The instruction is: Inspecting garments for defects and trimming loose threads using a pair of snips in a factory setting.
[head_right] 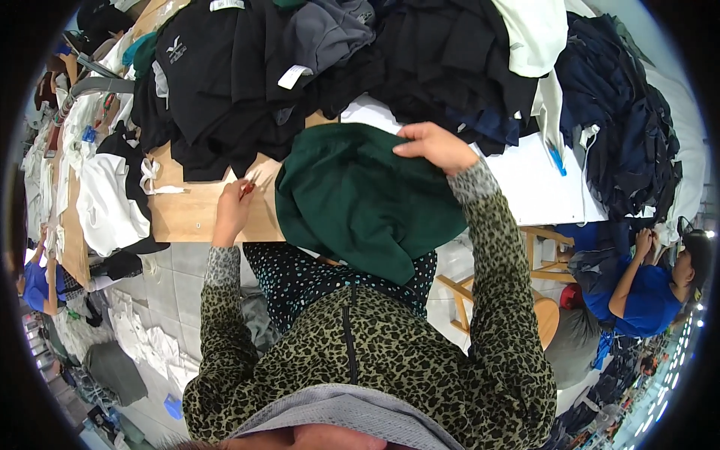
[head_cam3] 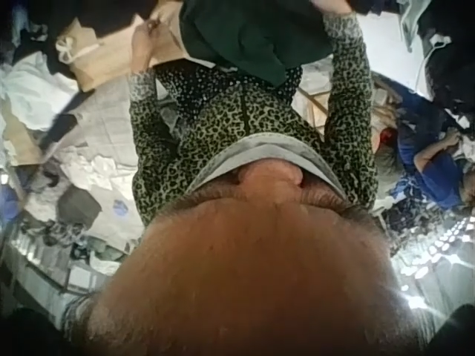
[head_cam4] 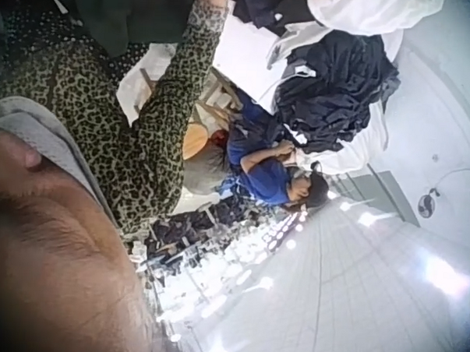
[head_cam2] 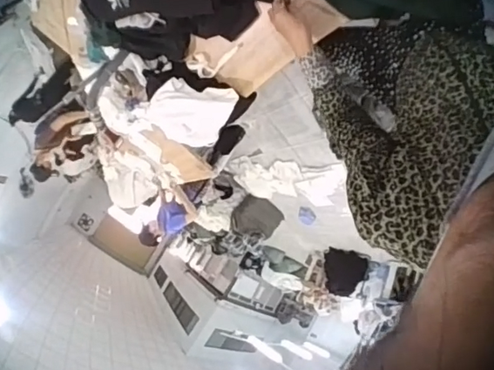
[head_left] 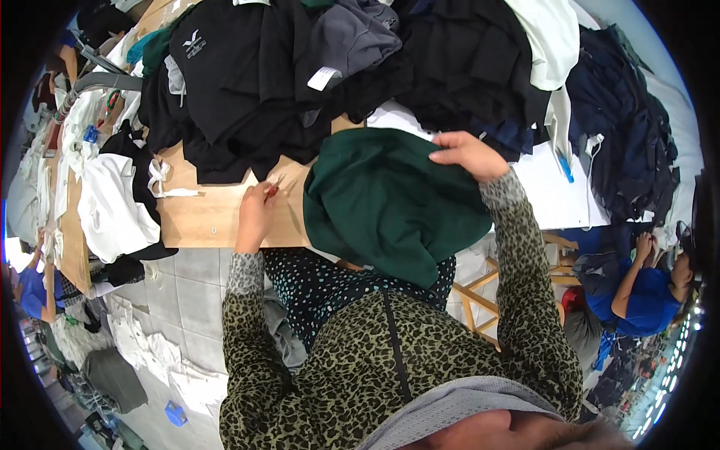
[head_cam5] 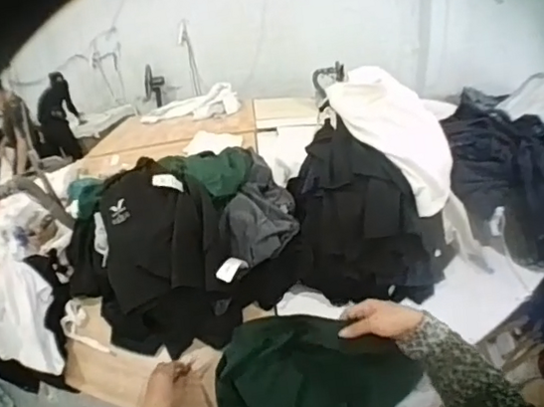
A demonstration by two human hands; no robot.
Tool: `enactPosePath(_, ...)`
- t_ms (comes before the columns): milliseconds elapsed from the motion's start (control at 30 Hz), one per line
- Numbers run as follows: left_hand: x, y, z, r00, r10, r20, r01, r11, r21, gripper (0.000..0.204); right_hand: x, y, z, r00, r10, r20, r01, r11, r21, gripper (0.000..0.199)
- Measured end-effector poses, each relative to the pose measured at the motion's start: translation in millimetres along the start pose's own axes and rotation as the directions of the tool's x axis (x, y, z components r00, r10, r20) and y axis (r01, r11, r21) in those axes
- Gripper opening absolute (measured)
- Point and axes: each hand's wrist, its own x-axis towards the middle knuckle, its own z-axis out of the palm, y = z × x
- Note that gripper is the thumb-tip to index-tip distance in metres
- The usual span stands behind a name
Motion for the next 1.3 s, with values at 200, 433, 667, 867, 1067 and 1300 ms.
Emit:
enactPosePath(200,-11.8,107.5,-34.9,0.959,-0.168,0.230,0.280,0.414,-0.866,0.008,-53.6,-17.5,31.7,0.996,-0.079,0.027,0.067,0.951,0.300,0.037)
enactPosePath(433,2.8,187.5,1.5,0.923,0.333,0.194,0.030,0.439,-0.898,0.022,-73.5,-36.1,60.7,0.993,-0.101,0.064,0.094,0.990,0.102,0.049)
enactPosePath(667,5.2,202.6,28.5,0.766,0.435,0.473,0.206,0.531,-0.822,0.028,-83.0,-34.8,59.9,0.960,-0.269,0.074,0.274,0.862,-0.426,0.039)
enactPosePath(867,-8.8,207.5,39.3,0.957,0.228,0.181,0.074,0.410,-0.909,0.024,-91.1,-29.3,94.5,0.839,-0.531,-0.117,0.141,0.420,-0.897,0.054)
enactPosePath(1067,-21.6,212.7,46.5,0.840,0.368,-0.398,-0.542,0.583,-0.605,0.024,-71.8,5.0,102.4,0.601,-0.777,-0.187,0.180,0.360,-0.915,0.058)
enactPosePath(1300,-18.6,192.7,44.7,0.597,0.646,-0.476,-0.788,0.583,-0.197,0.032,-79.9,6.6,96.8,0.787,-0.544,-0.290,0.255,0.715,-0.651,0.059)
